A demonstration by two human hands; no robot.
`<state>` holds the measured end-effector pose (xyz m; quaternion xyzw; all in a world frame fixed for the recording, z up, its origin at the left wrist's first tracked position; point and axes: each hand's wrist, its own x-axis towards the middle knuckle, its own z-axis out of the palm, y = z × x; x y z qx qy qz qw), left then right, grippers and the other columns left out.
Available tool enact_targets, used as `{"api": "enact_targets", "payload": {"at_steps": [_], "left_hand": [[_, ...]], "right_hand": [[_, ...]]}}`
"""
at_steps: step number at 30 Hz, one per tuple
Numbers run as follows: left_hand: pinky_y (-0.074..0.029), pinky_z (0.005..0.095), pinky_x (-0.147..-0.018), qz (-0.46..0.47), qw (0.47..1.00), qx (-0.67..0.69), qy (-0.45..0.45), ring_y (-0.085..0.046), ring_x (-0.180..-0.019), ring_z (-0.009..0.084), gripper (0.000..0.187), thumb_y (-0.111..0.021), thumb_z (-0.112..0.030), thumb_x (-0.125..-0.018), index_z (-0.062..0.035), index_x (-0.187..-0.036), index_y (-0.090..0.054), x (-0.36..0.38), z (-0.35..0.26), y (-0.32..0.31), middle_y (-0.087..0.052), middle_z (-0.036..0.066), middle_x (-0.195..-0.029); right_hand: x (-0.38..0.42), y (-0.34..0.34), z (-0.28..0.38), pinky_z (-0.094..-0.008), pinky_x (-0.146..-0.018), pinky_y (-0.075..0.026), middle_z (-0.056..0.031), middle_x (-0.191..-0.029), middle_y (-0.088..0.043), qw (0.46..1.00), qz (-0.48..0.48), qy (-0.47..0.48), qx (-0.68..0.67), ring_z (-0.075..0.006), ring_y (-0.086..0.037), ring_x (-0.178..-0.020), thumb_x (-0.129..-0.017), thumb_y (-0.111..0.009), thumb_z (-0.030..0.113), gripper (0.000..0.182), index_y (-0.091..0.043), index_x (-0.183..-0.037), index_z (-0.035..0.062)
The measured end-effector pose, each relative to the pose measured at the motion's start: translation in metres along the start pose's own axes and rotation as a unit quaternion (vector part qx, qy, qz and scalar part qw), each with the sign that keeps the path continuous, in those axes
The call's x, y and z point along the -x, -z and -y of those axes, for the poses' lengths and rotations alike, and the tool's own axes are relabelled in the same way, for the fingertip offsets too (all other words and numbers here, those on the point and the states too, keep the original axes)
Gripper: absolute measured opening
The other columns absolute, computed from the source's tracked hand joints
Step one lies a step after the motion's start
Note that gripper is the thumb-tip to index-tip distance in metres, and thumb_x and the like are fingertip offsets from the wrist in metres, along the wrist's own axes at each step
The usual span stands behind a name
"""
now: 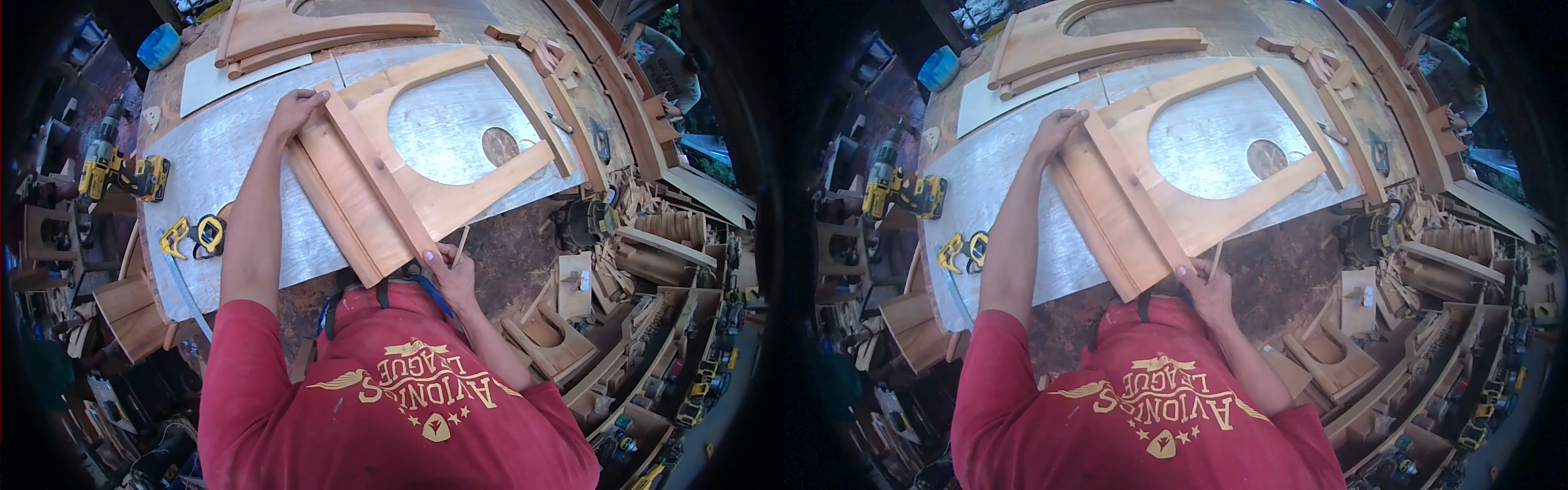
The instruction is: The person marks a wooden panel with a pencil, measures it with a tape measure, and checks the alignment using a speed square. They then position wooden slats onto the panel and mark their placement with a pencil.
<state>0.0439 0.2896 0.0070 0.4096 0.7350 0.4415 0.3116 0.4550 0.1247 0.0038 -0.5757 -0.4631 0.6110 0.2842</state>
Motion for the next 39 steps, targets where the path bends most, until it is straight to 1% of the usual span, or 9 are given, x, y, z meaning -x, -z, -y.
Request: {"api": "enact_targets", "payload": {"at_steps": [6,9,18,21,27,30,33,36,39], "left_hand": [[-0.051,0.0362,-0.097,0.005,1.0,0.01,-0.008,-0.066,-0.109,0.0264,0.072,-0.082,-0.052,-0.081,0.0074,-0.118,-0.067,-0.003,0.004,0.0,-0.071,0.02,-0.114],[-0.041,0.0407,-0.11,0.05,0.999,0.004,0.018,-0.057,-0.128,0.0324,0.077,-0.076,-0.054,-0.084,0.0053,-0.131,-0.062,-0.003,0.001,0.004,-0.062,0.024,-0.133],[-0.041,0.0399,-0.111,0.045,0.999,-0.004,0.006,-0.057,-0.128,0.031,0.077,-0.075,-0.054,-0.084,0.0051,-0.132,-0.062,0.003,-0.004,0.005,-0.063,0.024,-0.132],[-0.051,0.0355,-0.097,-0.005,1.0,0.001,-0.015,-0.067,-0.108,0.0248,0.066,-0.08,-0.051,-0.082,0.0041,-0.117,-0.069,-0.001,0.004,0.0,-0.072,0.018,-0.114],[-0.051,0.0352,-0.096,-0.008,1.0,0.01,-0.021,-0.067,-0.108,0.025,0.066,-0.081,-0.05,-0.082,0.0047,-0.117,-0.069,-0.002,0.006,-0.001,-0.072,0.018,-0.114],[-0.043,0.0402,-0.108,0.034,0.999,0.007,0.003,-0.059,-0.125,0.0309,0.073,-0.076,-0.052,-0.084,0.0044,-0.129,-0.063,-0.002,0.003,0.002,-0.065,0.023,-0.129],[-0.044,0.0403,-0.107,0.033,0.999,0.006,0.001,-0.06,-0.124,0.0308,0.072,-0.076,-0.052,-0.084,0.0036,-0.128,-0.064,0.0,0.001,0.003,-0.065,0.023,-0.128],[-0.052,0.0347,-0.095,-0.005,1.0,0.007,-0.019,-0.067,-0.107,0.0237,0.067,-0.082,-0.05,-0.081,0.0041,-0.118,-0.068,-0.004,0.008,-0.001,-0.072,0.018,-0.113],[-0.052,0.0347,-0.094,-0.004,1.0,0.006,-0.018,-0.067,-0.106,0.0235,0.067,-0.082,-0.05,-0.081,0.004,-0.118,-0.068,-0.004,0.009,-0.001,-0.072,0.017,-0.113]], "right_hand": [[0.001,-0.001,0.003,-0.0256,-0.08,-0.054,-0.0107,-0.1,-0.074,1.0,0.003,0.006,-0.003,-0.0126,-0.068,-0.088,-0.093,-0.077,0.025,0.043,-0.067,-0.118,-0.0089],[0.001,-0.001,0.002,-0.026,-0.081,-0.054,-0.0117,-0.101,-0.074,1.0,0.0,-0.004,-0.015,-0.0133,-0.069,-0.089,-0.093,-0.077,0.025,0.043,-0.067,-0.118,-0.009],[0.0,0.0,0.001,-0.0276,-0.083,-0.055,-0.0127,-0.102,-0.074,1.0,0.005,-0.003,-0.023,-0.0149,-0.069,-0.092,-0.092,-0.078,0.025,0.044,-0.066,-0.117,-0.01],[0.0,-0.001,0.001,-0.0279,-0.084,-0.055,-0.0131,-0.103,-0.074,1.0,0.004,-0.004,-0.025,-0.0152,-0.069,-0.093,-0.092,-0.078,0.025,0.045,-0.066,-0.117,-0.0103],[0.004,-0.002,0.009,-0.0278,-0.084,-0.055,-0.0135,-0.105,-0.073,0.999,0.005,-0.006,-0.031,-0.0153,-0.07,-0.093,-0.093,-0.077,0.025,0.046,-0.065,-0.118,-0.011],[0.002,-0.001,0.006,-0.0274,-0.084,-0.055,-0.0129,-0.104,-0.074,1.0,0.003,-0.007,-0.028,-0.0149,-0.069,-0.093,-0.093,-0.077,0.025,0.045,-0.066,-0.118,-0.0106],[0.002,-0.001,0.006,-0.0266,-0.083,-0.054,-0.0118,-0.102,-0.074,1.0,0.003,-0.001,-0.017,-0.0139,-0.069,-0.092,-0.093,-0.077,0.025,0.044,-0.067,-0.117,-0.01],[0.001,-0.005,0.0,-0.0197,-0.047,-0.033,0.0032,-0.074,-0.062,0.998,-0.007,0.041,-0.044,-0.0015,-0.045,-0.053,-0.09,-0.08,0.035,0.046,-0.069,-0.112,-0.0042],[0.003,-0.006,0.001,-0.0199,-0.047,-0.033,0.0037,-0.073,-0.061,0.998,-0.009,0.037,-0.049,-0.0013,-0.045,-0.053,-0.09,-0.08,0.035,0.045,-0.07,-0.112,-0.0037]]}}
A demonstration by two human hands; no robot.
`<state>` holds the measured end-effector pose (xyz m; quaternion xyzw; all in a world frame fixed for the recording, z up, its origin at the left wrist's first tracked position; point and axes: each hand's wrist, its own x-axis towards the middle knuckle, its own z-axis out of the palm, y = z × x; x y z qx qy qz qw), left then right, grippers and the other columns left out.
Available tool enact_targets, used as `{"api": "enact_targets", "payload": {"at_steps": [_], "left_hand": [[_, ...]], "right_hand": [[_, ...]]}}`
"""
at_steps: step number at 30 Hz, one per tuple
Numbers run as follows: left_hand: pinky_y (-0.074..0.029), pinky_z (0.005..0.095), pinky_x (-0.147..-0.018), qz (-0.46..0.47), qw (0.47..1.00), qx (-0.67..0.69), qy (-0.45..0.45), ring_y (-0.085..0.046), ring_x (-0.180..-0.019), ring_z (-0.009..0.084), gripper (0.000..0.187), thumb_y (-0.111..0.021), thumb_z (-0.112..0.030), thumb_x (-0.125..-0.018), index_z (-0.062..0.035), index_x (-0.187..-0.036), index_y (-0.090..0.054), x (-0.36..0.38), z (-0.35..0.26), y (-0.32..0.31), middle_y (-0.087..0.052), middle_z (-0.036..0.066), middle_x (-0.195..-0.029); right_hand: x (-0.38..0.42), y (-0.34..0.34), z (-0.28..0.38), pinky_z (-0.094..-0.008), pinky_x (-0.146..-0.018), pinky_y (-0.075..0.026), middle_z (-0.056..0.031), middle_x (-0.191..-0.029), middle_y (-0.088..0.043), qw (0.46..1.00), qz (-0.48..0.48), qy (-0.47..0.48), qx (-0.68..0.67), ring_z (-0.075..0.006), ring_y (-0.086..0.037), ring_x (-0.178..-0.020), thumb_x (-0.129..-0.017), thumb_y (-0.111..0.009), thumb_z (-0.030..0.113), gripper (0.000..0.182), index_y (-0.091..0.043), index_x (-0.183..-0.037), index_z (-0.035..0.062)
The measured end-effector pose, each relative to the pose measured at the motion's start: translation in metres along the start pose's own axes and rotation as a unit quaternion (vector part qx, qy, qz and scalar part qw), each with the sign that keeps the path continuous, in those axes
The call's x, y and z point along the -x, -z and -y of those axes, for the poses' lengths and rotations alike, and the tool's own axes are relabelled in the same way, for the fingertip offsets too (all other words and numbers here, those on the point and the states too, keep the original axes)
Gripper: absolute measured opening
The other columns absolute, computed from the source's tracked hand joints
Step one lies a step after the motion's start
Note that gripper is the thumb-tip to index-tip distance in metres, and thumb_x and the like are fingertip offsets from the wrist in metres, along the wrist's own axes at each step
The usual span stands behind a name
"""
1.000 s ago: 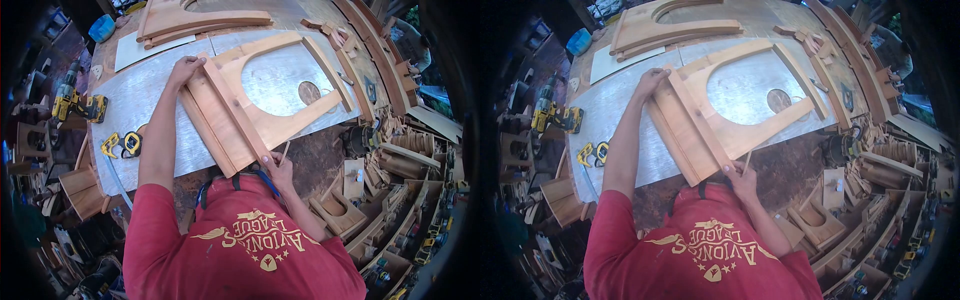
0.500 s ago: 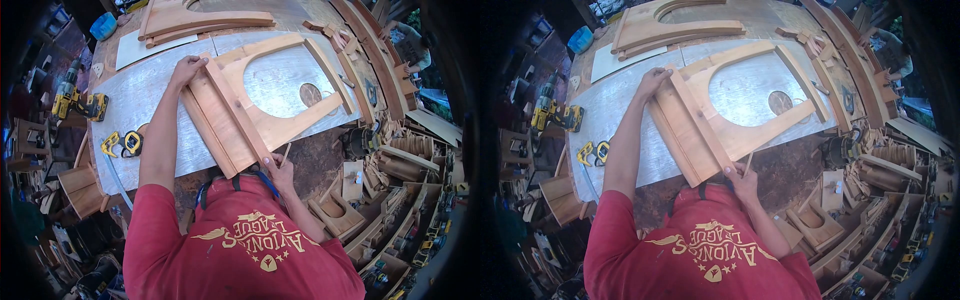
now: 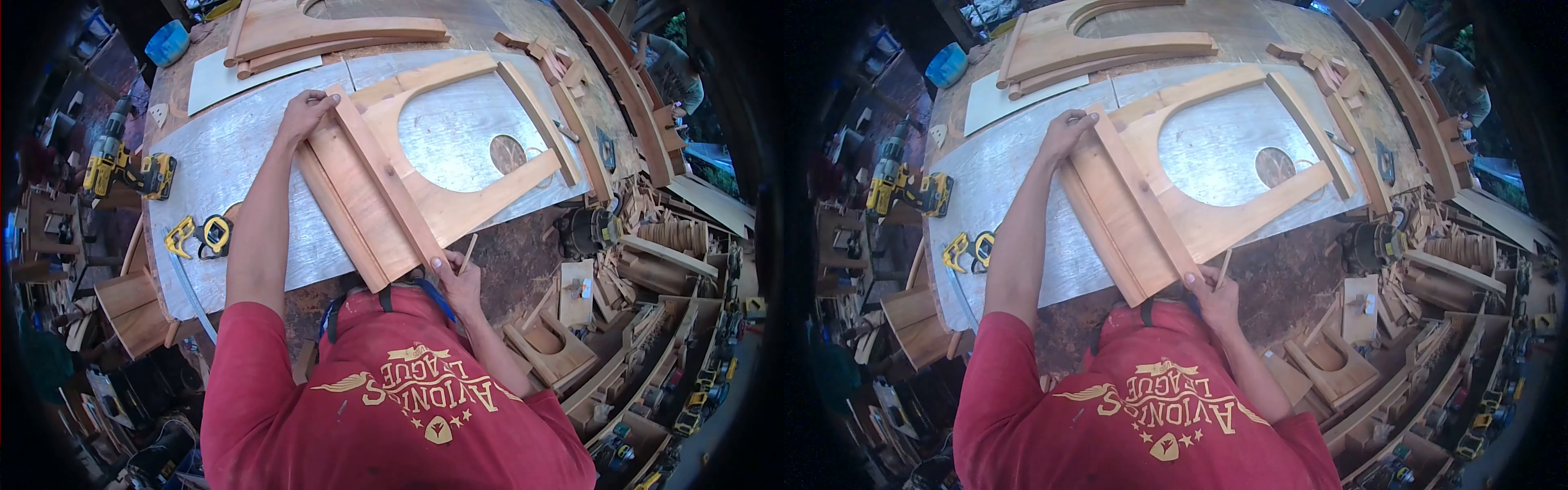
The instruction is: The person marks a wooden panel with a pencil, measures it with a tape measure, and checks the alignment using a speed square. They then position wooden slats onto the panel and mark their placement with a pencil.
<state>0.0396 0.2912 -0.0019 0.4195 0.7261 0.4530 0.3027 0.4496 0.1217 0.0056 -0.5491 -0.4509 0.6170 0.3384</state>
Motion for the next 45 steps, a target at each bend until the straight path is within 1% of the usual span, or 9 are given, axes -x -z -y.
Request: {"api": "enact_targets", "payload": {"at_steps": [3,6,9,12,33,39,40,44,45], "left_hand": [[-0.053,0.0345,-0.093,-0.001,1.0,0.003,0.0,-0.068,-0.105,0.0236,0.067,-0.083,-0.05,-0.08,0.0039,-0.118,-0.068,0.001,-0.001,0.0,-0.073,0.017,-0.112],[-0.045,0.04,-0.105,0.027,0.999,0.004,0.016,-0.062,-0.119,0.029,0.068,-0.078,-0.052,-0.083,0.0009,-0.123,-0.067,0.002,-0.004,0.003,-0.068,0.021,-0.123],[-0.045,0.0399,-0.105,0.029,0.999,0.01,0.018,-0.062,-0.119,0.0289,0.068,-0.078,-0.052,-0.083,0.0012,-0.124,-0.067,0.002,-0.004,0.002,-0.068,0.021,-0.123],[-0.054,0.0348,-0.092,0.0,1.0,0.015,-0.005,-0.068,-0.104,0.0239,0.067,-0.082,-0.05,-0.081,0.005,-0.117,-0.068,0.003,-0.002,0.0,-0.073,0.018,-0.111],[-0.053,0.0368,-0.098,-0.002,1.0,-0.015,-0.015,-0.068,-0.11,0.029,0.08,-0.079,-0.057,-0.081,0.0085,-0.125,-0.063,-0.006,0.01,-0.005,-0.07,0.022,-0.118],[-0.051,0.0383,-0.102,-0.02,1.0,-0.018,-0.007,-0.065,-0.12,0.0325,0.088,-0.078,-0.057,-0.082,0.0068,-0.137,-0.053,0.0,0.009,-0.007,-0.066,0.025,-0.129],[-0.048,0.0408,-0.106,-0.031,0.999,-0.029,0.0,-0.06,-0.127,0.0352,0.091,-0.078,-0.057,-0.081,0.0063,-0.141,-0.048,0.005,0.006,-0.007,-0.061,0.026,-0.136],[-0.04,0.0437,-0.114,-0.14,0.979,-0.124,-0.086,-0.053,-0.133,0.0395,0.096,-0.082,-0.054,-0.075,0.004,-0.143,-0.048,0.031,-0.022,-0.007,-0.056,0.028,-0.139],[-0.037,0.0458,-0.116,-0.118,0.97,-0.173,-0.122,-0.052,-0.133,0.0394,0.095,-0.083,-0.053,-0.073,0.0035,-0.141,-0.05,0.047,-0.041,-0.004,-0.057,0.028,-0.137]], "right_hand": [[0.0,0.0,-0.001,-0.0202,-0.047,-0.033,0.0043,-0.073,-0.061,1.0,0.0,-0.002,-0.002,-0.0012,-0.044,-0.053,-0.09,-0.081,0.036,0.047,-0.07,-0.112,-0.0036],[0.001,0.003,0.006,-0.0257,-0.081,-0.054,-0.011,-0.101,-0.074,0.999,0.007,-0.038,0.019,-0.0125,-0.068,-0.089,-0.093,-0.077,0.025,0.043,-0.067,-0.117,-0.01],[0.001,0.003,0.005,-0.0258,-0.081,-0.054,-0.0113,-0.101,-0.074,0.999,0.007,-0.037,0.019,-0.0125,-0.068,-0.089,-0.093,-0.077,0.025,0.044,-0.067,-0.117,-0.0104],[0.001,0.003,0.006,-0.0259,-0.082,-0.054,-0.0116,-0.101,-0.074,0.999,0.007,-0.035,0.022,-0.0126,-0.068,-0.09,-0.093,-0.077,0.025,0.044,-0.067,-0.117,-0.0107],[-0.001,0.004,0.005,-0.0267,-0.082,-0.054,-0.0113,-0.1,-0.074,0.998,0.014,-0.029,0.05,-0.0135,-0.069,-0.091,-0.094,-0.075,0.026,0.044,-0.066,-0.118,-0.0097],[-0.002,0.006,0.002,-0.0263,-0.081,-0.054,-0.011,-0.104,-0.073,0.997,0.017,-0.038,0.062,-0.0136,-0.069,-0.092,-0.094,-0.074,0.026,0.045,-0.065,-0.121,-0.0088],[-0.002,0.007,0.001,-0.0264,-0.08,-0.054,-0.0096,-0.102,-0.073,0.997,0.009,-0.012,0.075,-0.0133,-0.068,-0.091,-0.094,-0.074,0.025,0.044,-0.065,-0.122,-0.0081],[-0.001,0.027,-0.001,-0.0256,-0.072,-0.051,-0.0037,-0.094,-0.07,0.988,-0.039,0.073,0.127,-0.0104,-0.063,-0.081,-0.095,-0.072,0.024,0.039,-0.066,-0.121,-0.005],[-0.002,0.036,0.005,-0.0251,-0.069,-0.05,-0.0021,-0.092,-0.068,0.984,-0.054,0.092,0.141,-0.0093,-0.061,-0.077,-0.095,-0.071,0.023,0.038,-0.066,-0.121,-0.0041]]}}
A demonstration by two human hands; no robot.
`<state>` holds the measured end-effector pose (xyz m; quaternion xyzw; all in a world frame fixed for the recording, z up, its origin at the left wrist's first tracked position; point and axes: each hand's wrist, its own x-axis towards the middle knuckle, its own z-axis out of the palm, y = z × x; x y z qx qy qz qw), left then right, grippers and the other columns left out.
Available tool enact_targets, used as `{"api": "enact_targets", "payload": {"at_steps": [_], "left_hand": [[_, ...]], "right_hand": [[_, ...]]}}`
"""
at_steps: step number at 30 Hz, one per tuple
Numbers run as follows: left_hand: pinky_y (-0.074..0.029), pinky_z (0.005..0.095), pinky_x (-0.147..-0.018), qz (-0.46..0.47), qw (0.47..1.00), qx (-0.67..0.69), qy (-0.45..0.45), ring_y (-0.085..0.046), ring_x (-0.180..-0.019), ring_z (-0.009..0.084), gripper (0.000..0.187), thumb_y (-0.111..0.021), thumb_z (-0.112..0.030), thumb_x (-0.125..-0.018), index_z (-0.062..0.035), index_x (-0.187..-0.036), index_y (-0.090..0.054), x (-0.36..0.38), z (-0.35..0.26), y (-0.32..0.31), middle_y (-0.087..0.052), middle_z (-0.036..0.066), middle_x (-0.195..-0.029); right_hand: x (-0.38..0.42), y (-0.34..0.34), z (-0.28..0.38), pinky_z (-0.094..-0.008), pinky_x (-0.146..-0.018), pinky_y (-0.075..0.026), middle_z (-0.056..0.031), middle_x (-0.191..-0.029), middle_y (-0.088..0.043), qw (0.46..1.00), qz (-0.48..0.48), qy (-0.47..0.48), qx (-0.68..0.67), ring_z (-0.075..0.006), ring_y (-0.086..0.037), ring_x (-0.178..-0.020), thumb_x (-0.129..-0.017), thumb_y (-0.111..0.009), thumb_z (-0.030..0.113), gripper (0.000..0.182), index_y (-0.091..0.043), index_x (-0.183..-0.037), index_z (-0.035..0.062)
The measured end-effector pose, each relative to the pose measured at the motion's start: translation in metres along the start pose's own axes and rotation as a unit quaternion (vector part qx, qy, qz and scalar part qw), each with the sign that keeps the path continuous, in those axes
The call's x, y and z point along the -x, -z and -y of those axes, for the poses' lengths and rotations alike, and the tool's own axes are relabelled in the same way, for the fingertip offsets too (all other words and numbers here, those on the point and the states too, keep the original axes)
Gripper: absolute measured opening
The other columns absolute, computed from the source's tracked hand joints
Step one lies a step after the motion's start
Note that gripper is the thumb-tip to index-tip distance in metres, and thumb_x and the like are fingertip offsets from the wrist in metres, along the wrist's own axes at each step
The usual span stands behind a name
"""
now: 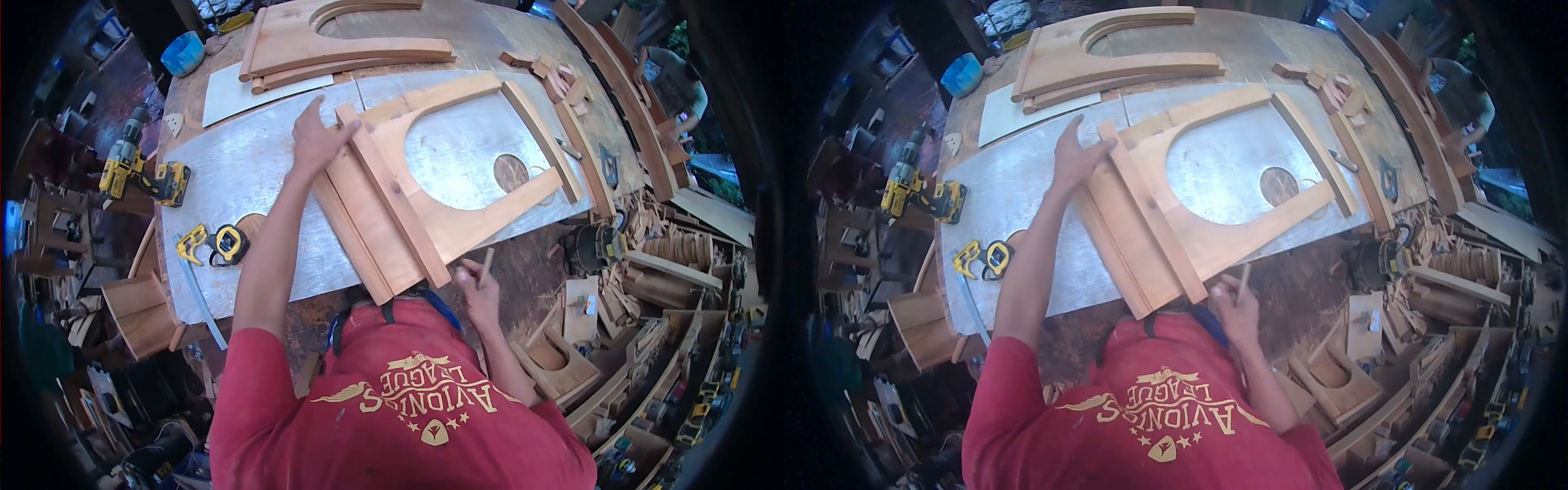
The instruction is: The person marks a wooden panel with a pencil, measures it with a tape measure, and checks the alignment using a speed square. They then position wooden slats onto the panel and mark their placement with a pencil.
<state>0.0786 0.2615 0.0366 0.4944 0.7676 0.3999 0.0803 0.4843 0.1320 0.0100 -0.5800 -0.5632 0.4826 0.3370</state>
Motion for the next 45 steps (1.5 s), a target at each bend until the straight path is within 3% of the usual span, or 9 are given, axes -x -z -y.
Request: {"api": "enact_targets", "payload": {"at_steps": [3,4,6,9,12,17,24,30,45], "left_hand": [[-0.027,0.0531,-0.12,0.064,0.983,-0.122,-0.119,-0.049,-0.134,0.0397,0.091,-0.084,-0.053,-0.07,0.0021,-0.137,-0.055,0.04,-0.047,0.021,-0.058,0.026,-0.135],[-0.023,0.0562,-0.12,0.089,0.973,-0.153,-0.149,-0.046,-0.136,0.0402,0.089,-0.083,-0.053,-0.071,0.0016,-0.135,-0.056,0.055,-0.056,0.02,-0.056,0.026,-0.137],[-0.017,0.0604,-0.121,0.136,0.955,-0.206,-0.163,-0.042,-0.139,0.041,0.088,-0.083,-0.055,-0.07,0.0015,-0.133,-0.058,0.073,-0.07,0.02,-0.055,0.025,-0.139],[-0.013,0.0616,-0.122,0.213,0.934,-0.266,-0.108,-0.042,-0.139,0.0412,0.094,-0.084,-0.06,-0.064,0.0031,-0.13,-0.06,0.071,-0.094,0.021,-0.054,0.023,-0.14],[-0.011,0.0627,-0.123,0.248,0.909,-0.324,-0.089,-0.041,-0.14,0.0391,0.094,-0.085,-0.061,-0.063,0.0009,-0.13,-0.061,0.068,-0.101,0.017,-0.053,0.02,-0.141],[-0.01,0.0658,-0.122,0.265,0.89,-0.365,-0.059,-0.039,-0.142,0.0349,0.092,-0.087,-0.06,-0.06,-0.004,-0.13,-0.062,0.063,-0.113,0.012,-0.052,0.013,-0.143],[-0.013,0.0675,-0.121,0.296,0.87,-0.393,-0.012,-0.039,-0.142,0.0357,0.088,-0.088,-0.056,-0.061,-0.0041,-0.128,-0.064,0.055,-0.13,0.003,-0.05,0.012,-0.145],[-0.014,0.0677,-0.121,0.311,0.849,-0.426,0.019,-0.039,-0.142,0.036,0.086,-0.089,-0.054,-0.061,-0.0036,-0.127,-0.066,0.052,-0.138,-0.003,-0.051,0.012,-0.142],[-0.017,0.0655,-0.121,0.315,0.838,-0.446,-0.008,-0.049,-0.131,0.0364,0.078,-0.092,-0.052,-0.054,0.0,-0.11,-0.074,0.046,-0.14,-0.007,-0.061,0.017,-0.124]], "right_hand": [[-0.013,0.036,0.024,-0.0221,-0.056,-0.04,0.0013,-0.079,-0.061,0.996,-0.035,-0.059,-0.062,-0.0046,-0.05,-0.064,-0.1,-0.062,0.028,0.032,-0.068,-0.114,-0.0003],[-0.022,0.047,0.027,-0.0247,-0.052,-0.038,0.0021,-0.064,-0.046,0.998,-0.021,0.008,-0.067,-0.0058,-0.045,-0.059,-0.106,-0.047,0.038,0.043,-0.068,-0.108,0.0015],[-0.046,0.059,0.038,-0.024,-0.055,-0.037,0.001,-0.068,-0.048,0.991,-0.023,0.08,-0.102,-0.0061,-0.045,-0.06,-0.108,-0.041,0.039,0.046,-0.068,-0.106,0.0018],[-0.093,0.054,0.063,-0.0275,-0.071,-0.044,-0.0041,-0.08,-0.059,0.971,-0.05,0.234,-0.018,-0.0125,-0.056,-0.075,-0.109,-0.042,0.031,0.04,-0.069,-0.107,0.0007],[-0.128,0.043,0.077,-0.0295,-0.081,-0.046,-0.0066,-0.09,-0.064,0.984,0.074,0.149,-0.057,-0.0148,-0.059,-0.086,-0.109,-0.043,0.024,0.037,-0.068,-0.104,-0.002],[-0.188,-0.011,0.105,-0.0327,-0.073,-0.051,-0.0108,-0.088,-0.068,0.954,0.196,0.209,-0.089,-0.0178,-0.065,-0.082,-0.102,-0.058,0.015,0.023,-0.07,-0.102,-0.0049],[-0.28,-0.139,0.098,-0.0427,-0.081,-0.054,-0.0195,-0.1,-0.07,0.895,0.217,0.385,-0.056,-0.0366,-0.068,-0.092,-0.093,-0.064,0.022,0.032,-0.071,-0.118,0.0031],[-0.292,-0.183,0.095,-0.0492,-0.085,-0.053,-0.0204,-0.105,-0.07,0.887,0.25,0.385,0.053,-0.0403,-0.067,-0.098,-0.095,-0.057,0.031,0.034,-0.072,-0.114,0.0075],[-0.114,0.083,0.051,-0.0458,-0.062,-0.053,-0.0133,-0.08,-0.065,0.774,0.518,0.341,0.13,-0.0353,-0.065,-0.069,-0.086,-0.065,0.017,0.017,-0.068,-0.096,0.0045]]}}
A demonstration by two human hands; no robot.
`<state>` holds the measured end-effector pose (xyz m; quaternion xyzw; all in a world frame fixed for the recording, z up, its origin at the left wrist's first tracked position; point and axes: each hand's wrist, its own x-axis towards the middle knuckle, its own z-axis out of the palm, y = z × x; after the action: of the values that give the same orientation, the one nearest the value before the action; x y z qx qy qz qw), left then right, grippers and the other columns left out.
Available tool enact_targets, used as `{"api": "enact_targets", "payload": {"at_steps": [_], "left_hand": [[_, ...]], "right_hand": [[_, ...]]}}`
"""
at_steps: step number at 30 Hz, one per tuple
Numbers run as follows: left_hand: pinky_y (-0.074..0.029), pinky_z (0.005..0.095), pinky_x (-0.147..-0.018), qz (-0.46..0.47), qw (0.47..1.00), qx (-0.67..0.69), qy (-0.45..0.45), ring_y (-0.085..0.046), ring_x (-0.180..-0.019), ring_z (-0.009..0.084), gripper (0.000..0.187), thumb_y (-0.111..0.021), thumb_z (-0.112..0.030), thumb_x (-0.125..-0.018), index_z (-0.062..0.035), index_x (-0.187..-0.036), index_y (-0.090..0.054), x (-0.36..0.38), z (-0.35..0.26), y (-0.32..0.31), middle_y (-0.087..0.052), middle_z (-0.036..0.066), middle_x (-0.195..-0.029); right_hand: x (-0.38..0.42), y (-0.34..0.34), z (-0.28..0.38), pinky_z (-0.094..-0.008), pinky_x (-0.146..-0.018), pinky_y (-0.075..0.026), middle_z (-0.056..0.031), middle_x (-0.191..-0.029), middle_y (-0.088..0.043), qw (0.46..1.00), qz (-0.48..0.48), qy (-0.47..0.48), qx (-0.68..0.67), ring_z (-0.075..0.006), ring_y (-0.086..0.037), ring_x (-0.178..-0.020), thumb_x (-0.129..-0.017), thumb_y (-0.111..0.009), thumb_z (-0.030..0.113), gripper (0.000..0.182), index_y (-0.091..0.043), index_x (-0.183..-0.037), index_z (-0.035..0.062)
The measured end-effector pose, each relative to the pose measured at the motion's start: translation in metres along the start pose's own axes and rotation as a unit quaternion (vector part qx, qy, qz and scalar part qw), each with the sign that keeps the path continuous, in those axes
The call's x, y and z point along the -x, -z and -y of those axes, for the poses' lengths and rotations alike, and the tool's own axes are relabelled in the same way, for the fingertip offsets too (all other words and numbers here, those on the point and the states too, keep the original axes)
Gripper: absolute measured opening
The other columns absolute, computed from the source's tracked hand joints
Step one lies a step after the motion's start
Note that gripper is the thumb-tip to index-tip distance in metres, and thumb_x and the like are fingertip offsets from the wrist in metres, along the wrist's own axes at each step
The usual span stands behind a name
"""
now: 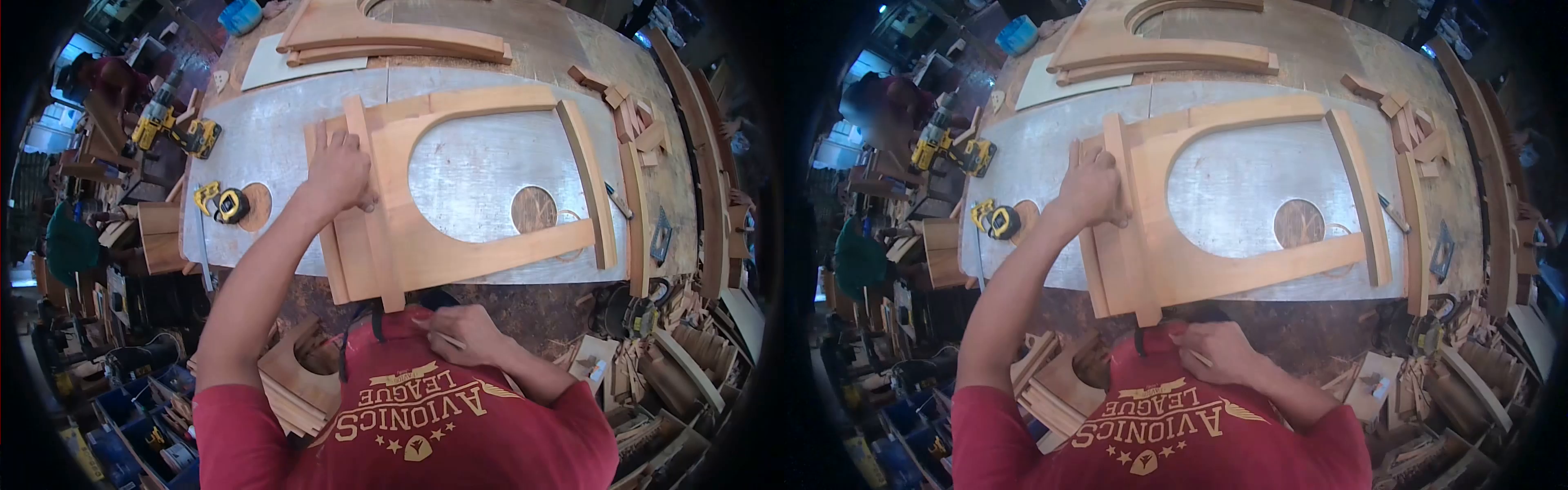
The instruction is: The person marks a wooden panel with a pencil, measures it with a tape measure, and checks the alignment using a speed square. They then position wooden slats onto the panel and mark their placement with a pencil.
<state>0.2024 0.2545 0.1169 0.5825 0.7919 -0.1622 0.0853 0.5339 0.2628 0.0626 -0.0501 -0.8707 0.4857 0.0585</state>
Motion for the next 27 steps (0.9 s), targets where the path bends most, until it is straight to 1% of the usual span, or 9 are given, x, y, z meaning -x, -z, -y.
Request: {"api": "enact_targets", "payload": {"at_steps": [5,9,11,13,15,16,18,21,27], "left_hand": [[-0.014,0.0643,-0.122,0.013,0.999,-0.006,-0.04,-0.05,-0.13,0.0382,0.067,-0.092,-0.045,-0.054,-0.0003,-0.102,-0.077,-0.006,-0.003,0.005,-0.065,0.021,-0.12],[-0.01,0.0654,-0.122,0.063,0.993,-0.084,-0.051,-0.05,-0.133,0.0413,0.059,-0.089,-0.037,-0.064,-0.0019,-0.109,-0.077,-0.017,-0.016,0.012,-0.063,0.026,-0.131],[-0.008,0.0664,-0.121,0.045,0.996,-0.068,-0.043,-0.047,-0.137,0.0435,0.055,-0.083,-0.033,-0.073,-0.0026,-0.118,-0.074,-0.022,-0.02,0.006,-0.06,0.026,-0.138],[-0.007,0.0677,-0.121,0.042,0.997,-0.054,-0.04,-0.043,-0.14,0.0456,0.052,-0.077,-0.028,-0.081,-0.0026,-0.126,-0.07,-0.031,-0.021,-0.003,-0.057,0.025,-0.142],[-0.006,0.0691,-0.12,0.053,0.997,-0.043,-0.043,-0.04,-0.143,0.0474,0.051,-0.07,-0.025,-0.088,-0.002,-0.133,-0.066,-0.04,-0.02,-0.01,-0.056,0.024,-0.145],[-0.005,0.07,-0.119,0.067,0.995,-0.067,-0.04,-0.042,-0.142,0.0475,0.051,-0.069,-0.026,-0.089,-0.0026,-0.134,-0.065,-0.039,-0.02,-0.006,-0.057,0.024,-0.144],[-0.003,0.0719,-0.117,0.091,0.988,-0.115,-0.036,-0.044,-0.139,0.0476,0.05,-0.067,-0.027,-0.091,-0.0038,-0.135,-0.064,-0.035,-0.024,-0.001,-0.059,0.023,-0.142],[-0.003,0.0734,-0.116,0.098,0.987,-0.124,-0.04,-0.048,-0.136,0.048,0.048,-0.067,-0.025,-0.092,-0.0057,-0.135,-0.065,-0.037,-0.026,-0.001,-0.06,0.024,-0.14],[-0.004,0.0729,-0.116,0.082,0.984,-0.144,-0.069,-0.05,-0.133,0.0489,0.048,-0.07,-0.022,-0.089,-0.006,-0.134,-0.066,-0.029,-0.02,0.002,-0.062,0.022,-0.138]], "right_hand": [[0.008,0.01,0.046,-0.0394,-0.055,-0.053,-0.0093,-0.076,-0.062,1.0,-0.022,-0.015,-0.008,-0.0295,-0.065,-0.065,-0.082,-0.07,0.011,0.021,-0.068,-0.101,0.004],[-0.038,-0.045,0.083,-0.0364,-0.052,-0.052,-0.0076,-0.081,-0.06,0.991,-0.094,0.079,0.057,-0.0279,-0.064,-0.065,-0.082,-0.07,0.008,0.024,-0.067,-0.105,0.0032],[-0.083,-0.084,0.097,-0.0388,-0.053,-0.054,-0.0096,-0.088,-0.065,0.981,-0.171,0.067,0.068,-0.0292,-0.065,-0.064,-0.084,-0.071,0.008,0.019,-0.068,-0.101,0.001],[-0.132,-0.117,0.096,-0.045,-0.061,-0.056,-0.0142,-0.097,-0.065,0.977,-0.197,0.02,0.083,-0.0357,-0.067,-0.071,-0.088,-0.068,0.013,0.025,-0.066,-0.11,-0.0001],[-0.172,-0.152,0.048,-0.0503,-0.073,-0.055,-0.0192,-0.11,-0.063,0.984,-0.118,-0.022,0.134,-0.0433,-0.066,-0.081,-0.095,-0.061,0.018,0.031,-0.062,-0.12,-0.0007],[-0.202,-0.181,0.027,-0.0512,-0.077,-0.053,-0.0208,-0.112,-0.064,0.958,-0.27,-0.033,0.091,-0.0446,-0.065,-0.086,-0.096,-0.059,0.019,0.031,-0.062,-0.12,-0.0007],[-0.252,-0.167,0.034,-0.0515,-0.083,-0.051,-0.0234,-0.111,-0.065,0.909,-0.391,-0.085,0.117,-0.0456,-0.064,-0.092,-0.098,-0.055,0.019,0.03,-0.064,-0.119,-0.0006],[-0.323,-0.122,-0.005,-0.0518,-0.085,-0.05,-0.0249,-0.103,-0.067,0.873,-0.416,-0.152,0.204,-0.0444,-0.064,-0.093,-0.098,-0.055,0.018,0.03,-0.066,-0.118,-0.0012],[-0.36,-0.098,-0.042,-0.0515,-0.085,-0.051,-0.0254,-0.102,-0.067,0.861,-0.434,-0.143,0.224,-0.0441,-0.065,-0.093,-0.096,-0.055,0.016,0.029,-0.066,-0.116,-0.0019]]}}
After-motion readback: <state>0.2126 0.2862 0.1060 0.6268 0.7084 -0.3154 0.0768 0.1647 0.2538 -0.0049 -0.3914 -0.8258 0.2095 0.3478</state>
